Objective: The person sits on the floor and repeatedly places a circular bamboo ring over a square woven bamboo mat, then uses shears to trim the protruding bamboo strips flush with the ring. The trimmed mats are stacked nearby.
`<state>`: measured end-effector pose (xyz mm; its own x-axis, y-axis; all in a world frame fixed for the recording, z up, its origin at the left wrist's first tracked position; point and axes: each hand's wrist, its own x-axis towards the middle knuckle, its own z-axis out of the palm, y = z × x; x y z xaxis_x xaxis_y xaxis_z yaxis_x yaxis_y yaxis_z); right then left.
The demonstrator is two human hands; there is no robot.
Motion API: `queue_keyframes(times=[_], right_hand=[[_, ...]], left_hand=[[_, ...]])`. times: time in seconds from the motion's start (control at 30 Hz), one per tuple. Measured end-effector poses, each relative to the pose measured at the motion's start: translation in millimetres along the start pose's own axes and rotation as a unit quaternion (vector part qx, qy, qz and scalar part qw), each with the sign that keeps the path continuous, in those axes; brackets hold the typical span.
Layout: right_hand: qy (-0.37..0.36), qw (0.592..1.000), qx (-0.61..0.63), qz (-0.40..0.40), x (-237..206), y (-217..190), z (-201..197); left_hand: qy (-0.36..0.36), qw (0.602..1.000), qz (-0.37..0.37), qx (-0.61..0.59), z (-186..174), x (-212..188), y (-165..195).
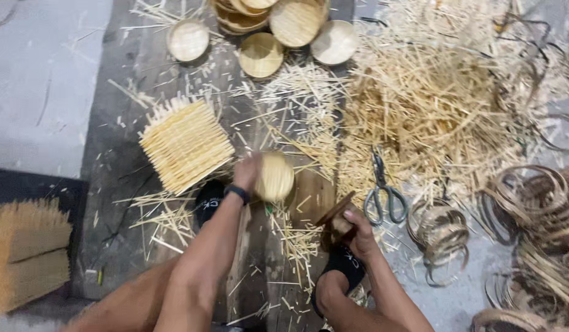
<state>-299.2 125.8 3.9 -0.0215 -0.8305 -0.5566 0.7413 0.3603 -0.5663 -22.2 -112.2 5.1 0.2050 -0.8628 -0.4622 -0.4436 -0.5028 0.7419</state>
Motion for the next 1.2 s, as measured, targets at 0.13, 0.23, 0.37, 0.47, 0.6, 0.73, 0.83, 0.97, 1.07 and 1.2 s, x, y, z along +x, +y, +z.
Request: queue_keyframes(times=[0.13,0.23,0.37,0.47,0.6,0.73,0.83,0.97,1.07,1.2], right_hand=[[0.01,1.0,-0.03,-0.003,6,6,-4],[0.015,1.0,-0.013,0.007,10,12,0],[-0.016,0.998,-0.06,0.019,16,14,17],[-0.06,0.995,-0.077,0.034,22,13,27],[0.032,0.989,-0.14,0.019,32,15,28],[0.054,0.88,-0.468,-0.067,37,23,25],[0.086,0.948,-0.308,-0.001,39,31,31],[0.074,0.973,-0.219,0.015,40,39,45],[0.07,0.976,-0.204,0.03,39,37,48],[0.07,0.974,-0.213,0.046,38,35,41]], left_hand=[[-0.033,0.844,-0.011,-0.535,-38,42,48],[-0.154,0.911,-0.014,-0.382,-34,31,57],[-0.275,0.961,-0.026,-0.029,23,-38,22],[-0.35,0.923,-0.161,-0.016,52,-89,-24],[-0.213,0.956,-0.064,-0.19,62,-99,-57],[-0.195,0.974,0.072,-0.091,38,-75,-53],[0.105,0.893,0.406,0.163,-15,-36,-32],[0.183,0.819,0.302,0.452,-118,25,-6],[0.051,0.898,0.157,0.407,-168,38,-6],[0.117,0.815,0.397,0.405,-189,36,-13]])
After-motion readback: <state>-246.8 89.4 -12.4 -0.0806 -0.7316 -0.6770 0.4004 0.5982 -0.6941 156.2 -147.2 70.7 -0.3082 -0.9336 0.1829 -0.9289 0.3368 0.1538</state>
